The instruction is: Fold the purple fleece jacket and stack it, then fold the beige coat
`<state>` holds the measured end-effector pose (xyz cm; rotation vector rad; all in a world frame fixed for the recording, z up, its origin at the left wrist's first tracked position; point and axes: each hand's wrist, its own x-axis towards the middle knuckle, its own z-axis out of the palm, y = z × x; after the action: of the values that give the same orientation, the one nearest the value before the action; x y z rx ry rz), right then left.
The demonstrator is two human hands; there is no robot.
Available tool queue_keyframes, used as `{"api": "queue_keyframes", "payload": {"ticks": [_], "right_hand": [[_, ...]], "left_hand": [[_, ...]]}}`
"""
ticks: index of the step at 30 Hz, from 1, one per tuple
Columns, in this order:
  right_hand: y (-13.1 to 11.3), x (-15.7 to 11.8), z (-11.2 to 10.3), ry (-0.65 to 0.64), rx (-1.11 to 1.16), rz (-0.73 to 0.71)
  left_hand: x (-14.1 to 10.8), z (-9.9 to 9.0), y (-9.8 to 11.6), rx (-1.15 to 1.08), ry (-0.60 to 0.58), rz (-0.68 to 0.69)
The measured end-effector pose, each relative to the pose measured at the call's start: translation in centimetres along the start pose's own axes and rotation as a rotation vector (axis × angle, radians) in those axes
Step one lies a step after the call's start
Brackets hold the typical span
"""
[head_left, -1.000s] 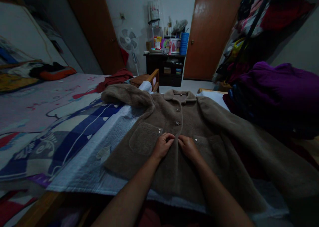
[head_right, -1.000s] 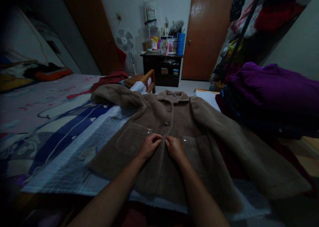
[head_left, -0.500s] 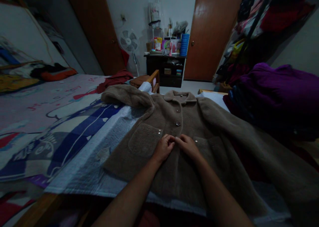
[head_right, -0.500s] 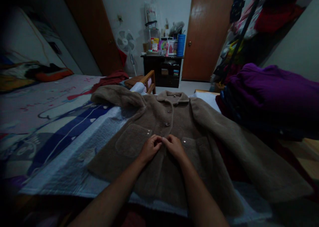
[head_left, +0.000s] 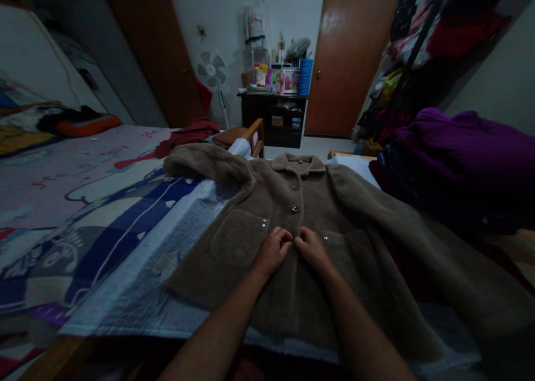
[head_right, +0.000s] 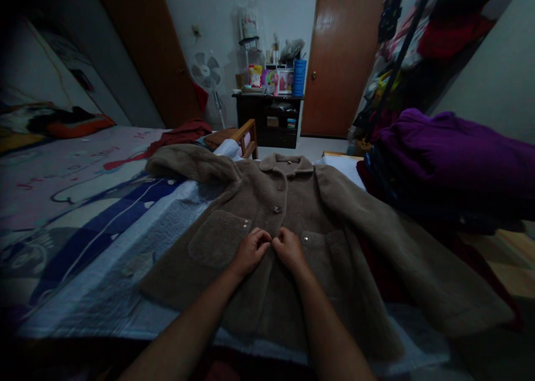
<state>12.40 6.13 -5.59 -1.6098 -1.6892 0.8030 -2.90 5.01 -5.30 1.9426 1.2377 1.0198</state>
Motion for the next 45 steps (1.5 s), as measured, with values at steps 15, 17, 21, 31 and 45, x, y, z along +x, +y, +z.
{"api": "queue_keyframes", "payload": {"ticks": [15,17,21,31,45], "right_hand": [[1.4,0.0,-0.5,-0.059,0.327,-0.003],[1.5,0.1,-0.5,-0.057,0.360,0.022],[1.6,0.1,-0.4,-0.072,0.444,0.066],[0.8,-0.1,-0.7,-0.147,0.734,0.218],[1.2,0.2,0.1,0.012,0.538,0.049]], "left_hand": [[-0.6,0.0,0.8,0.075,0.061,0.125],[-0.6,-0.1,0.9,0.061,0.061,0.129],[-0.6,-0.4,1.1,0.022,0.050,0.117],[-0.3,-0.3,0.1,-0.115,0.010,-0.058],[-0.5,-0.3,0.6,0.011,-0.084,-0.031]]}}
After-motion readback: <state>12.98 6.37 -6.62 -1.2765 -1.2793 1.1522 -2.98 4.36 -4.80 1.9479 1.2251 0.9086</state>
